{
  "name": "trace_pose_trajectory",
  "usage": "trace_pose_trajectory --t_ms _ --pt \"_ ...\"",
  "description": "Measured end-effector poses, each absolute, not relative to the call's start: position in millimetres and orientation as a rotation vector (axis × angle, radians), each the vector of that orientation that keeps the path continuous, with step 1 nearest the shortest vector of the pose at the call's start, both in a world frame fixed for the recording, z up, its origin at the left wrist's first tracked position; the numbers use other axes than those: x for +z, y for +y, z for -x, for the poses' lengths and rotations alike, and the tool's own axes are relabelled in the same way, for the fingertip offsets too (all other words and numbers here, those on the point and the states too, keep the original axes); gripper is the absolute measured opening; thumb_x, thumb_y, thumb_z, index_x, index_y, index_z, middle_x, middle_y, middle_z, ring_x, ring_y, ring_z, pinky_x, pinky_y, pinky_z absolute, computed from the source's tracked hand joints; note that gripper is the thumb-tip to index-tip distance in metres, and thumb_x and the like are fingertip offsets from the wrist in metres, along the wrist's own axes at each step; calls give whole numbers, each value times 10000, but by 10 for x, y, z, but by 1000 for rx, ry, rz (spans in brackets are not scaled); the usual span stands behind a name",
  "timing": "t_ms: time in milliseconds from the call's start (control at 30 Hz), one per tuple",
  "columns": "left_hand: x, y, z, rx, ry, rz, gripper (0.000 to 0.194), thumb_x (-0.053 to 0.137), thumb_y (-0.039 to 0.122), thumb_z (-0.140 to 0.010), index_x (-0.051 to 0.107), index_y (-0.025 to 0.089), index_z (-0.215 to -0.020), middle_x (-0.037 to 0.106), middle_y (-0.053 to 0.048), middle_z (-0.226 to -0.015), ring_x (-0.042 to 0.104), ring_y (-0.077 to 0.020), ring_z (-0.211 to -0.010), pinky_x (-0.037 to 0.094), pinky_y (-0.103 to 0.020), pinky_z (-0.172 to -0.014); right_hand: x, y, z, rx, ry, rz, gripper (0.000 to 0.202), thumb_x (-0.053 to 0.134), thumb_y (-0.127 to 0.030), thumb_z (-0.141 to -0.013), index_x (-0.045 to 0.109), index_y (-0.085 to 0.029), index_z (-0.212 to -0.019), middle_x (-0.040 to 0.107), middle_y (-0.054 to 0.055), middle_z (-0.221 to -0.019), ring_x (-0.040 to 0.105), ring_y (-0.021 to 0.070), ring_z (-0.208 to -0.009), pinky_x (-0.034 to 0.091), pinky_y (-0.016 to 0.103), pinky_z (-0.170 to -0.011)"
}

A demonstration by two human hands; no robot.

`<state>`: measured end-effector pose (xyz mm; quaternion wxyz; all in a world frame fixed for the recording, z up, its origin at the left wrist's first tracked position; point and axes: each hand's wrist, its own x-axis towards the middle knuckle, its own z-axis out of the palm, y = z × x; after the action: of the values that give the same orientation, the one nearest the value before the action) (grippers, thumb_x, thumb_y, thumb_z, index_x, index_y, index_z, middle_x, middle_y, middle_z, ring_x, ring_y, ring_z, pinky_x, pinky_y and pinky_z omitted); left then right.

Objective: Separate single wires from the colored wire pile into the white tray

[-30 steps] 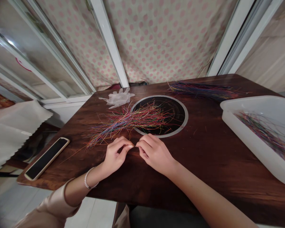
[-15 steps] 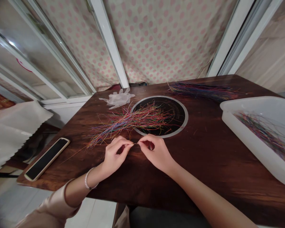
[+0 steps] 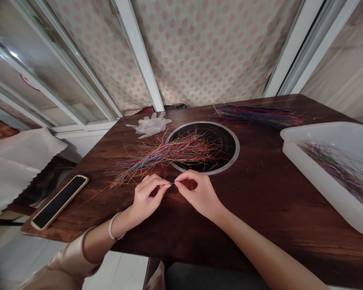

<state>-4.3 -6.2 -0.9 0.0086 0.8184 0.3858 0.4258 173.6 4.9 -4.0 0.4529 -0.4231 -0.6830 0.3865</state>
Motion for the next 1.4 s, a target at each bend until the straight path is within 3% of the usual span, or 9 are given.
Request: trace_pose_trajectory --t_ms 133,400,1400 --pt "-12 -65 30 1319 1240 -2445 145 558 187 -877 595 171 -738 586 12 -597 503 -110 -534 390 -254 -570 -29 8 -1746 630 -1841 927 116 543 -143 -809 635 -195 -761 575 4 -657 526 124 -607 424 251 -556" --pt "2 -70 35 1250 1268 -2334 199 517 206 -888 575 175 -700 575 -1 -606 506 -119 -546 404 -250 -565 -85 14 -1764 274 -1993 767 180 499 -85 -831 625 -204 -783 611 37 -722 538 162 -678 452 299 -659" --pt "26 -95 54 1159 1213 -2330 317 406 163 -925 508 182 -626 558 25 -588 490 -112 -557 356 -255 -621 -113 30 -1763 21 -2063 693 200 503 -64 -826 628 -164 -707 565 43 -698 452 146 -663 418 275 -621"
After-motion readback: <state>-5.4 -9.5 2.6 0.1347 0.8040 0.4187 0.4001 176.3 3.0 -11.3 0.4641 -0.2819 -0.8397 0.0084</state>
